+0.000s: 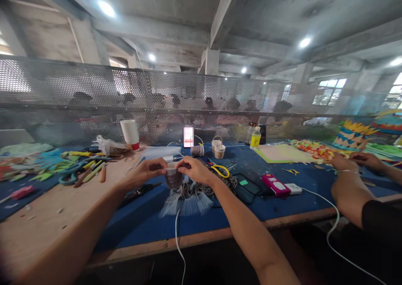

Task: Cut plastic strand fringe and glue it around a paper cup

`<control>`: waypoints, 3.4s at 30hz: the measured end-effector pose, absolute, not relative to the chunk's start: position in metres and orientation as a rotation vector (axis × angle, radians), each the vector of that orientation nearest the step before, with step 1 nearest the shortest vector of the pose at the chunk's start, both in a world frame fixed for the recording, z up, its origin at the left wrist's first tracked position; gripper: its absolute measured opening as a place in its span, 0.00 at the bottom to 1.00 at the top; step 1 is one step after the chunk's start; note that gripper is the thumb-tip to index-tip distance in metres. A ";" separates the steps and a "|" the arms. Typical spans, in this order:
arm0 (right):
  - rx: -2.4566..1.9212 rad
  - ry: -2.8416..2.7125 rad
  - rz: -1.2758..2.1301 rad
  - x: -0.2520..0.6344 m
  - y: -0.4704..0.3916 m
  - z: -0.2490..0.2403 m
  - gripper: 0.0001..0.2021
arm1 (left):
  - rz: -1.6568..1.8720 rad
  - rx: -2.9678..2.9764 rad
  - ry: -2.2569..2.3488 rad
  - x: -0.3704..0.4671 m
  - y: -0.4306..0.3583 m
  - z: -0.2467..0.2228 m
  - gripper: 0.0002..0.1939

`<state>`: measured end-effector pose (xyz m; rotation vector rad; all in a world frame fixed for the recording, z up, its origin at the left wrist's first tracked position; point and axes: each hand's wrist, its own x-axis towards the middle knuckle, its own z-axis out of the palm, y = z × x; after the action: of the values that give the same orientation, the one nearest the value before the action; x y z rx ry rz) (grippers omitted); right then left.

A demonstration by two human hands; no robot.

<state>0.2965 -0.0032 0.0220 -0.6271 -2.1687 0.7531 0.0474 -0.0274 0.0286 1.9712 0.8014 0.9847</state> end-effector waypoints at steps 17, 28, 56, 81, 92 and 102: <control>-0.653 -2.254 -0.313 0.283 -0.016 0.011 0.10 | 1.515 2.082 1.099 0.068 -0.030 0.016 0.15; -0.724 -2.287 -0.621 0.277 -0.020 0.006 0.10 | 1.586 1.486 1.037 0.085 -0.021 -0.006 0.25; -0.722 -2.024 -0.195 0.265 -0.040 0.016 0.09 | 1.682 1.744 1.487 0.078 -0.019 -0.005 0.06; -1.042 -2.101 0.058 0.262 -0.015 0.007 0.10 | 1.428 2.215 1.572 0.078 -0.023 -0.007 0.09; -1.975 -2.288 -0.127 0.373 0.025 0.023 0.17 | 1.380 1.958 1.733 0.062 -0.014 -0.001 0.14; -2.113 -2.283 -0.135 0.373 0.022 0.016 0.14 | 1.389 1.961 1.735 0.056 -0.007 -0.008 0.14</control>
<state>0.3734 0.0219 0.0162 -2.1126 -2.2832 -0.1347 0.0557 -0.0067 -0.0077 1.9612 1.7351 1.3887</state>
